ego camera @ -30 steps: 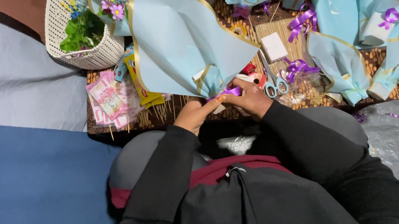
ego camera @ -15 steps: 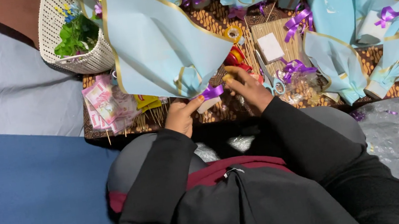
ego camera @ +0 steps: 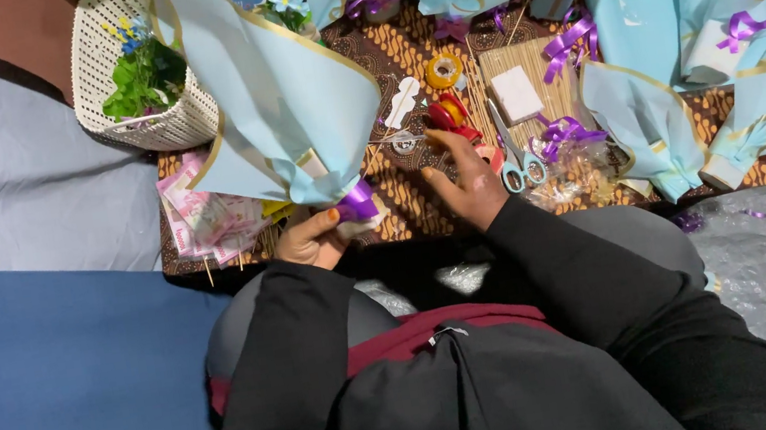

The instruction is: Wrapping a small gift bouquet with decorative paper and securing it with ribbon and tape

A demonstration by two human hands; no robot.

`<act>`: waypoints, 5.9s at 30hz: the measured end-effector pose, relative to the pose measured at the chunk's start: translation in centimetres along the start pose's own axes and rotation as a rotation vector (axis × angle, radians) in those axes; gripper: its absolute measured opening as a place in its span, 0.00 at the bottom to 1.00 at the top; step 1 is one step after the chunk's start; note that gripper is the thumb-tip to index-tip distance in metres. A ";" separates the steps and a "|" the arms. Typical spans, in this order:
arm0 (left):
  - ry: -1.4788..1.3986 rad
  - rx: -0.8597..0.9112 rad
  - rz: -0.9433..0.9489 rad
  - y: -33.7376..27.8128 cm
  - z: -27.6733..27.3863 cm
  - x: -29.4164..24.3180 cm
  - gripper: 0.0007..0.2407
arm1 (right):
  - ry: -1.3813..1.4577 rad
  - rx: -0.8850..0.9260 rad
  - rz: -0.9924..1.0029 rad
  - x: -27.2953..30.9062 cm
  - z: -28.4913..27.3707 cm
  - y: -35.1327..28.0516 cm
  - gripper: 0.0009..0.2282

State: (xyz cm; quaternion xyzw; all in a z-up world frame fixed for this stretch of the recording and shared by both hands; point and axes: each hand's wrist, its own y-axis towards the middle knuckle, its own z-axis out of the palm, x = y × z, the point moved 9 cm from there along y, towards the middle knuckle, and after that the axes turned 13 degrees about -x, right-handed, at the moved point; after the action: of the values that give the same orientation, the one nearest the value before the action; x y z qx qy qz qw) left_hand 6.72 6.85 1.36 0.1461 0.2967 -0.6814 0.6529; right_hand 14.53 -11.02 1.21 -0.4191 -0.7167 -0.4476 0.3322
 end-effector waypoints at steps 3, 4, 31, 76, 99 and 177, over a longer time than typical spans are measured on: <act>-0.067 0.133 -0.027 -1.0 2.0 0.1 0.14 | -0.248 -0.262 -0.472 3.8 -1.0 0.1 0.26; -0.066 0.132 -0.028 -0.7 1.0 0.4 0.14 | -0.248 -0.262 -0.471 4.9 -1.2 0.3 0.26; 0.196 -0.430 0.185 0.7 -3.8 -0.1 0.14 | -0.804 -0.081 -0.484 0.1 1.2 7.4 0.26; 0.350 -0.620 -0.019 -0.7 -0.6 2.4 0.35 | -0.180 -0.282 -1.077 13.8 0.9 -3.0 0.09; 0.387 -0.580 0.351 0.4 -3.4 2.4 0.17 | -0.268 -0.192 -1.085 13.8 1.5 -3.3 0.12; 0.392 -0.842 0.553 0.2 -7.0 0.8 0.14 | -0.257 -0.042 -0.541 9.0 5.2 -4.2 0.21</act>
State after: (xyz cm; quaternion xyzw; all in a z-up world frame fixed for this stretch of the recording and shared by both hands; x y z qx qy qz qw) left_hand 5.49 10.33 -4.62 0.0689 0.6108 -0.2664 0.7424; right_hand 6.38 -4.57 5.42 -0.2730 -0.8290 -0.4779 0.0989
